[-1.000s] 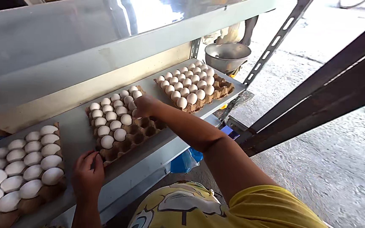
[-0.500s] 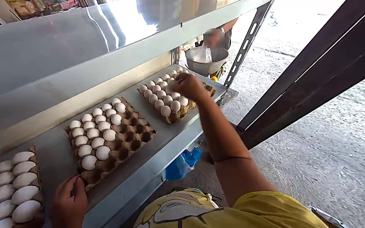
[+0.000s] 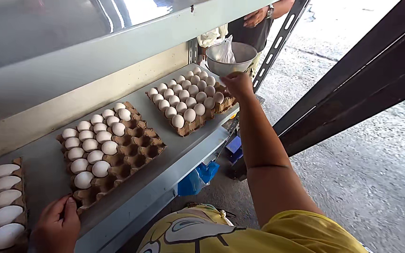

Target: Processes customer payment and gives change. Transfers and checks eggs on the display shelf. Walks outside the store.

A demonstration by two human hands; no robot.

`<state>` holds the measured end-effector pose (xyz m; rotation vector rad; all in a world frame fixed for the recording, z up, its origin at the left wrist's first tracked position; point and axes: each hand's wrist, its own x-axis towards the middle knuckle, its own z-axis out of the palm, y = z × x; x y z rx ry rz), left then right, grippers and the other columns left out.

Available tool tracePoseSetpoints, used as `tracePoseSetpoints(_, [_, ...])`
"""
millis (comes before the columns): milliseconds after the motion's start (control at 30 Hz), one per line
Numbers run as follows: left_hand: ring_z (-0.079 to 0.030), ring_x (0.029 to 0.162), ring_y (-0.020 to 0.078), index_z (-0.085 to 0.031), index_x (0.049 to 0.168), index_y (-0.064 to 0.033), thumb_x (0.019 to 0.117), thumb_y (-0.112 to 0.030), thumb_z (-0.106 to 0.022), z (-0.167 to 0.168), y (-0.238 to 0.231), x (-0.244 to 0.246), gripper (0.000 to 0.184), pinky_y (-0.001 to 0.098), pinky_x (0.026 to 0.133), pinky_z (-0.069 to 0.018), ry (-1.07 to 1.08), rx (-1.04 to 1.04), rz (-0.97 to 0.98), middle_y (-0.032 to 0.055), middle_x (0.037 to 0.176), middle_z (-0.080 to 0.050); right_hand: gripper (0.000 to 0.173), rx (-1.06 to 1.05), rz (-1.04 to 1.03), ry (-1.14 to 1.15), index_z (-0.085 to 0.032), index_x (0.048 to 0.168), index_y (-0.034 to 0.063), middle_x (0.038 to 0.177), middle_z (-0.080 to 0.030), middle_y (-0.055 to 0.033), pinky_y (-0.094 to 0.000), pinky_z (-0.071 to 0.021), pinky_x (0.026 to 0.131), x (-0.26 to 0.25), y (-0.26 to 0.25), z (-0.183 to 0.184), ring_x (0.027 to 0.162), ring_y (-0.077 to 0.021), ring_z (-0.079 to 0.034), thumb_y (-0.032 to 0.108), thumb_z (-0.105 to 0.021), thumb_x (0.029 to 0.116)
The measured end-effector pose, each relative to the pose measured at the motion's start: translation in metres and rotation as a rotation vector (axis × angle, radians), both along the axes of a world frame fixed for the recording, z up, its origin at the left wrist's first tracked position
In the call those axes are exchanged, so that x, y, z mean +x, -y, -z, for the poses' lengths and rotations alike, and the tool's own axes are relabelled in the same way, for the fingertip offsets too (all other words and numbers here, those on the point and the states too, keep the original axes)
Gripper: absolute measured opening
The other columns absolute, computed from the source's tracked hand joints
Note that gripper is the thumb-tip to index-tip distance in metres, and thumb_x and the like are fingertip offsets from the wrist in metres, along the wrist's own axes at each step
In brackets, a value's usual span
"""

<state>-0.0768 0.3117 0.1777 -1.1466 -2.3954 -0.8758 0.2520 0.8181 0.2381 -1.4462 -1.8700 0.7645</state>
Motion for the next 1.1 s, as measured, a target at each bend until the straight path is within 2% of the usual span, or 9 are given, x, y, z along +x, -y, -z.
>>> tracePoseSetpoints(100, [-0.068, 0.104, 0.0460, -0.071, 0.101, 0.0128, 0.1036, -0.014, -0.049, 0.000, 0.000, 0.000, 0.035, 0.0533, 0.094, -0.0515, -0.005, 0.000, -0.009, 0.0335, 0.106, -0.070, 0.037, 0.156, 0.016, -0.092, -0.069, 0.117, 0.0003, 0.114, -0.069, -0.0211, -0.0544, -0.0487, 0.097, -0.009, -0.021, 0.020, 0.108, -0.0340, -0.066, 0.032, -0.057, 0.1036])
tracePoseSetpoints(267, [-0.068, 0.101, 0.0462, -0.071, 0.100, 0.0123, 0.1035, -0.016, -0.049, 0.000, -0.001, -0.001, 0.036, 0.0547, 0.092, -0.0520, -0.017, 0.009, -0.011, 0.0328, 0.103, -0.070, 0.032, 0.189, -0.093, 0.084, -0.072, 0.116, -0.0002, 0.125, -0.066, -0.0237, -0.0577, -0.0435, 0.107, -0.017, -0.031, 0.042, 0.124, -0.0398, -0.059, 0.021, -0.050, 0.1064])
tracePoseSetpoints(467, [-0.070, 0.093, 0.0428, -0.072, 0.096, 0.0108, 0.1028, -0.018, -0.048, 0.003, -0.001, -0.003, 0.038, 0.0524, 0.084, -0.0545, -0.047, 0.039, -0.005, 0.0297, 0.096, -0.071, 0.032, 0.436, -0.050, 0.045, -0.073, 0.118, -0.0003, 0.125, -0.066, -0.0251, -0.0572, -0.0376, 0.113, -0.050, 0.001, 0.016, 0.128, -0.0441, -0.055, 0.020, -0.053, 0.1044])
tracePoseSetpoints(567, [-0.070, 0.094, 0.0433, -0.072, 0.097, 0.0101, 0.1027, -0.019, -0.048, 0.003, 0.001, -0.004, 0.038, 0.0538, 0.085, -0.0552, -0.035, 0.049, -0.006, 0.0294, 0.098, -0.072, 0.025, 0.533, -0.276, -0.023, -0.074, 0.113, 0.0015, 0.120, -0.069, -0.0208, -0.0546, -0.0423, 0.110, -0.100, 0.053, -0.004, 0.124, -0.0394, -0.059, 0.016, -0.058, 0.1013])
tracePoseSetpoints(700, [-0.071, 0.094, 0.0410, -0.073, 0.097, 0.0081, 0.1033, -0.021, -0.049, 0.004, 0.001, -0.005, 0.038, 0.0529, 0.084, -0.0557, -0.030, 0.051, -0.004, 0.0269, 0.098, -0.072, 0.017, 0.545, -0.864, -0.085, -0.078, 0.107, 0.0086, 0.118, -0.070, -0.0120, -0.0491, -0.0477, 0.107, -0.176, 0.158, -0.006, 0.121, -0.0288, -0.061, 0.015, -0.068, 0.0948])
tracePoseSetpoints(767, [-0.071, 0.094, 0.0412, -0.073, 0.097, 0.0075, 0.1032, -0.021, -0.049, 0.003, 0.001, -0.005, 0.038, 0.0538, 0.083, -0.0556, -0.024, 0.048, -0.004, 0.0266, 0.098, -0.072, 0.024, 0.499, -1.172, 0.006, -0.077, 0.117, 0.0129, 0.129, -0.066, -0.0105, -0.0475, -0.0480, 0.108, -0.206, 0.205, 0.002, 0.126, -0.0273, -0.058, 0.021, -0.072, 0.0943])
tracePoseSetpoints(833, [-0.071, 0.093, 0.0415, -0.074, 0.098, 0.0070, 0.1029, -0.021, -0.049, 0.002, 0.001, -0.004, 0.037, 0.0545, 0.083, -0.0562, -0.028, 0.045, 0.000, 0.0261, 0.097, -0.073, 0.042, 0.452, -1.391, 0.150, -0.066, 0.137, 0.0136, 0.149, -0.054, -0.0136, -0.0518, -0.0425, 0.113, -0.230, 0.236, 0.011, 0.139, -0.0342, -0.048, 0.029, -0.068, 0.0984])
tracePoseSetpoints(933, [-0.071, 0.091, 0.0413, -0.074, 0.097, 0.0073, 0.1017, -0.019, -0.050, 0.002, 0.002, -0.006, 0.036, 0.0544, 0.081, -0.0567, -0.049, 0.063, 0.023, 0.0260, 0.095, -0.073, 0.047, 0.424, -1.471, 0.270, -0.059, 0.144, 0.0121, 0.156, -0.046, -0.0152, -0.0574, -0.0385, 0.113, -0.244, 0.254, 0.007, 0.143, -0.0422, -0.038, 0.027, -0.066, 0.0995])
tracePoseSetpoints(1100, [-0.072, 0.093, 0.0410, -0.074, 0.097, 0.0078, 0.1018, -0.018, -0.050, 0.003, 0.003, -0.007, 0.035, 0.0541, 0.084, -0.0565, -0.046, 0.065, 0.043, 0.0261, 0.096, -0.073, 0.043, 0.423, -1.419, 0.342, -0.073, 0.123, 0.0096, 0.137, -0.060, -0.0148, -0.0630, -0.0359, 0.109, -0.250, 0.255, -0.008, 0.134, -0.0382, -0.047, 0.043, -0.068, 0.0971])
